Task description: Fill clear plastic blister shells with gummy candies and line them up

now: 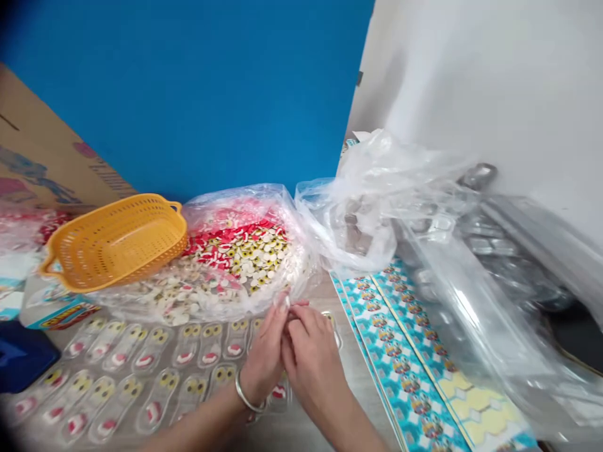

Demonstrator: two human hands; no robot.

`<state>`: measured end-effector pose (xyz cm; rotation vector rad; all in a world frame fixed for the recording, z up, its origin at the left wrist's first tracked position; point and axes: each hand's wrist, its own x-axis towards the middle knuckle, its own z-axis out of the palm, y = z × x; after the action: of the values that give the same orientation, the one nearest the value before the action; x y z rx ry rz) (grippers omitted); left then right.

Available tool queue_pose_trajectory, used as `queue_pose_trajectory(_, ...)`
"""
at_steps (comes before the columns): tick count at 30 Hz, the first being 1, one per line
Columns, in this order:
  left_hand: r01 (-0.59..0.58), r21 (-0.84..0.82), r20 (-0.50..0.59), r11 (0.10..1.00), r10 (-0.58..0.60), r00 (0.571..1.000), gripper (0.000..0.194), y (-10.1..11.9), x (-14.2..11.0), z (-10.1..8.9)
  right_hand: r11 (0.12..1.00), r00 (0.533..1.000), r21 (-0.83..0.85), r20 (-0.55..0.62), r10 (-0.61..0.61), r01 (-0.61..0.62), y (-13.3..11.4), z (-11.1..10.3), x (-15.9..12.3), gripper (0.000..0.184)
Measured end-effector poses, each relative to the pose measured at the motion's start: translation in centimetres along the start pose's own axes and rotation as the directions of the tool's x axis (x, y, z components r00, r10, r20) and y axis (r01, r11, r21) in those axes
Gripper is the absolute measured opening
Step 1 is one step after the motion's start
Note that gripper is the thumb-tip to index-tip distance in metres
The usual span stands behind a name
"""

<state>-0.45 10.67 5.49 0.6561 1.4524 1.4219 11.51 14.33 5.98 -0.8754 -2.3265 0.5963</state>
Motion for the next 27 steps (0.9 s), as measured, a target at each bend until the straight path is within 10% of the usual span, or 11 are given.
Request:
queue_pose_trajectory(4,0.031,-0.175,-0.184,0.984,-0.064,0.981,0.041,1.4,2.5,-4.0,0.990,0.989,0.131,0.144,0.030,-0.049,-0.1,1.4,5.9,0.017)
queue_pose_trajectory(10,0.048,-0.378,-0.250,0.924,-0.152,0.956,0.042,1.3,4.9,-8.1,0.947,0.960,-0.318,0.251,0.123,-0.038,2.4,5.7,14.8,0.019)
queue_pose_trajectory(15,0.093,-0.416,-0.229,0.905,-0.203,0.952,0.038,1.2,5.4,-8.8,0.837,0.925,-0.542,0.353,0.143,0.078,2.8,8.7,16.9,0.021)
queue_pose_trajectory(22,0.167,-0.494,-0.116,0.853,-0.255,0.960,0.037,0.8,6.1,-9.7,0.925,0.932,-0.375,0.355,0.077,0.066,4.5,7.6,17.5,0.022)
queue_pose_trajectory(27,0.189,-0.479,-0.053,0.857,-0.243,0.969,0.037,1.6,6.0,-9.7,0.989,0.966,0.144,0.259,0.002,-0.040,2.4,6.6,16.0,0.021)
